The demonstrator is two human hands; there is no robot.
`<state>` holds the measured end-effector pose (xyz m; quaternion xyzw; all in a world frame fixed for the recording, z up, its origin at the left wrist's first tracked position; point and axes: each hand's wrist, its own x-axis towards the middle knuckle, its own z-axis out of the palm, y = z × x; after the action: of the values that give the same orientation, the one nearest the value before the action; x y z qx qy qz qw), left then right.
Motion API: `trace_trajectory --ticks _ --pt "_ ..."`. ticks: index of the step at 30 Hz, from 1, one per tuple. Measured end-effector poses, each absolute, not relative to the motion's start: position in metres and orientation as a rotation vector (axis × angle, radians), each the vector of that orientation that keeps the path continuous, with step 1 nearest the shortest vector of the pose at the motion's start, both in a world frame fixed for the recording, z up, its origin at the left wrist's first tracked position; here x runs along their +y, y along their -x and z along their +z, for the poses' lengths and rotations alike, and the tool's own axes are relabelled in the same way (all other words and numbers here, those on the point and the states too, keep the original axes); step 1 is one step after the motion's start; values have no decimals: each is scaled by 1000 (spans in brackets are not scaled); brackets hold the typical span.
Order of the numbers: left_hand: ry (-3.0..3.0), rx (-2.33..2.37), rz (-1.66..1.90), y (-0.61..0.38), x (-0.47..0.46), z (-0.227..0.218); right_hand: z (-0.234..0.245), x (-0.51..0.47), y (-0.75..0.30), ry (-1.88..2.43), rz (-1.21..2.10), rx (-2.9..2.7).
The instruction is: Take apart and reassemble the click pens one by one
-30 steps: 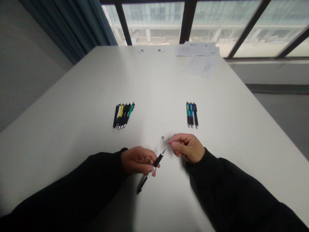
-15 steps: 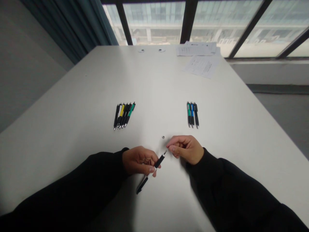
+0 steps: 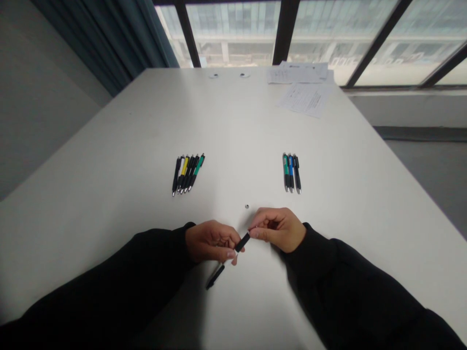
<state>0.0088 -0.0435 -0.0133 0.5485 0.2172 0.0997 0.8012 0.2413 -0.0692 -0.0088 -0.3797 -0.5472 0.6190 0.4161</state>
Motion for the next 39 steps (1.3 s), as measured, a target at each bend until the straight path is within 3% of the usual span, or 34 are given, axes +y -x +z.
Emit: trace_trajectory --ticks 7,14,20,23,30,39 --pt "-1146 437 224 -9 -43 -16 -6 -69 -241 906 1521 -1480" --pt "-1119 439 237 -10 -44 -16 -7 -65 -242 1167 662 -1959" --pt "-1160 417 235 -11 -42 -12 -16 -56 -232 1132 386 -2269" --pt "-1165 449 252 -10 -42 -12 -14 -56 -233 1085 488 -2197" --pt "-1136 472 235 -8 -43 -13 -8 -65 -247 1042 1328 -1330" --pt "-1133 482 199 -9 -43 -14 -15 -66 -247 1014 1483 -1173"
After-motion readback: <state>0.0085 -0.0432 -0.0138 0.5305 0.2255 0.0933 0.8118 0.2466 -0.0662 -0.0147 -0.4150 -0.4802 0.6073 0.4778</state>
